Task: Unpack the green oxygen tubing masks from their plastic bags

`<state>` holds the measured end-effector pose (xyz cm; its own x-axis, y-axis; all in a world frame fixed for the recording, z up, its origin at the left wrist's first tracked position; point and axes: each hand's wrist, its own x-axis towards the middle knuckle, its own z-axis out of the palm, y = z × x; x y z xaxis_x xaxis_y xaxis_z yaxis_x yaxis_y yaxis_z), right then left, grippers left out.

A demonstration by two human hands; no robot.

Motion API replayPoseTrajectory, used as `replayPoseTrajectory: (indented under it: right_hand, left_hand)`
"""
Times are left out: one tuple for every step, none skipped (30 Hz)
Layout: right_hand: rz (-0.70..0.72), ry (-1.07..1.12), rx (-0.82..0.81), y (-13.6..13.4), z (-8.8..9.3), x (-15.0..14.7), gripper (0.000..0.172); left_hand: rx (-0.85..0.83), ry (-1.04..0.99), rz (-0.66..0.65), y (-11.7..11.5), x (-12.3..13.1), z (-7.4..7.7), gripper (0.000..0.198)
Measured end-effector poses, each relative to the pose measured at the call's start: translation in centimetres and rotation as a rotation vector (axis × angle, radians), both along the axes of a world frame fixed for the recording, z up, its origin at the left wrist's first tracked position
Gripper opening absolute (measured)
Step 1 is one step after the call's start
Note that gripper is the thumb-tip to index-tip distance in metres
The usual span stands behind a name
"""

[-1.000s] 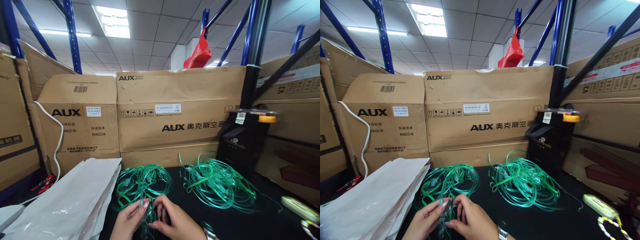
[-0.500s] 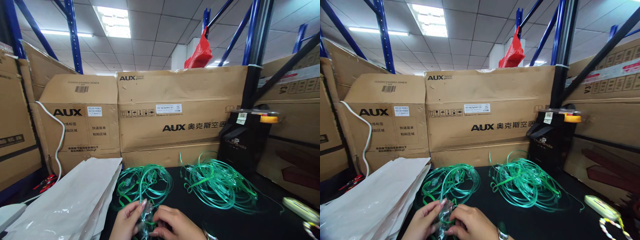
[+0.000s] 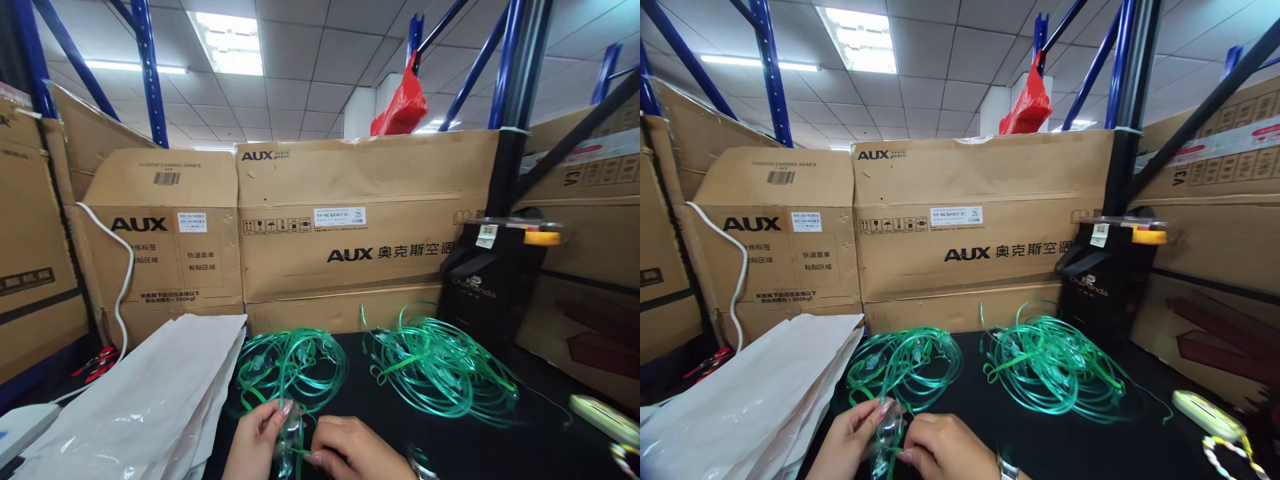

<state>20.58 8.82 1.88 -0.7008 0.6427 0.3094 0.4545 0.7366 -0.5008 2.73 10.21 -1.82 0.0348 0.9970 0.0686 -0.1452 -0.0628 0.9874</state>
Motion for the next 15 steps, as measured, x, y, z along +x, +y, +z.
replayPoseTrajectory:
  right_hand:
    - [0.0, -0.013, 0.002, 0.01, 0.07, 0.02, 0.021]
    - [0.0, -0.027, 0.004, 0.02, 0.15, 0.03, 0.021]
    - [0.0, -0.039, 0.008, 0.04, 0.22, 0.05, 0.021]
    - [-0.001, -0.049, 0.014, 0.07, 0.29, 0.06, 0.021]
    - [-0.006, -0.054, 0.023, 0.09, 0.35, 0.07, 0.022]
    - [-0.014, -0.056, 0.034, 0.11, 0.4, 0.07, 0.023]
    - [-0.022, -0.056, 0.043, 0.11, 0.44, 0.08, 0.023]
    - [-0.027, -0.057, 0.05, 0.11, 0.47, 0.09, 0.024]
    - [-0.028, -0.058, 0.055, 0.1, 0.51, 0.1, 0.024]
    - [-0.028, -0.06, 0.06, 0.08, 0.55, 0.11, 0.024]
    - [-0.029, -0.062, 0.066, 0.05, 0.61, 0.14, 0.024]
    - [-0.032, -0.066, 0.072, 0.01, 0.68, 0.18, 0.024]
    - [-0.039, -0.069, 0.08, -0.05, 0.77, 0.22, 0.023]
    - [-0.048, -0.075, 0.089, -0.1, 0.88, 0.28, 0.023]
    - [-0.059, -0.082, 0.099, -0.16, 0.99, 0.35, 0.023]
  left_hand:
    - [-0.001, 0.0, 0.002, -0.02, -0.05, 0.09, 0.04]
    - [-0.005, -0.004, 0.003, -0.04, -0.1, 0.19, 0.041]
    - [-0.01, -0.012, 0.003, -0.05, -0.17, 0.29, 0.041]
    - [-0.019, -0.021, -0.006, -0.06, -0.24, 0.4, 0.041]
    - [-0.032, -0.03, -0.02, -0.05, -0.33, 0.51, 0.042]
    - [-0.048, -0.041, -0.036, -0.03, -0.42, 0.59, 0.042]
    - [-0.068, -0.055, -0.046, 0.01, -0.5, 0.65, 0.042]
    - [-0.09, -0.071, -0.045, 0.06, -0.56, 0.65, 0.043]
    - [-0.114, -0.088, -0.033, 0.12, -0.59, 0.62, 0.044]
    - [-0.133, -0.104, -0.012, 0.19, -0.6, 0.55, 0.045]
    - [-0.148, -0.117, 0.014, 0.25, -0.58, 0.45, 0.045]
    - [-0.157, -0.127, 0.034, 0.31, -0.54, 0.35, 0.045]
    - [-0.162, -0.131, 0.048, 0.35, -0.51, 0.26, 0.046]
    - [-0.164, -0.13, 0.055, 0.39, -0.48, 0.19, 0.045]
    - [-0.169, -0.128, 0.061, 0.41, -0.46, 0.16, 0.045]
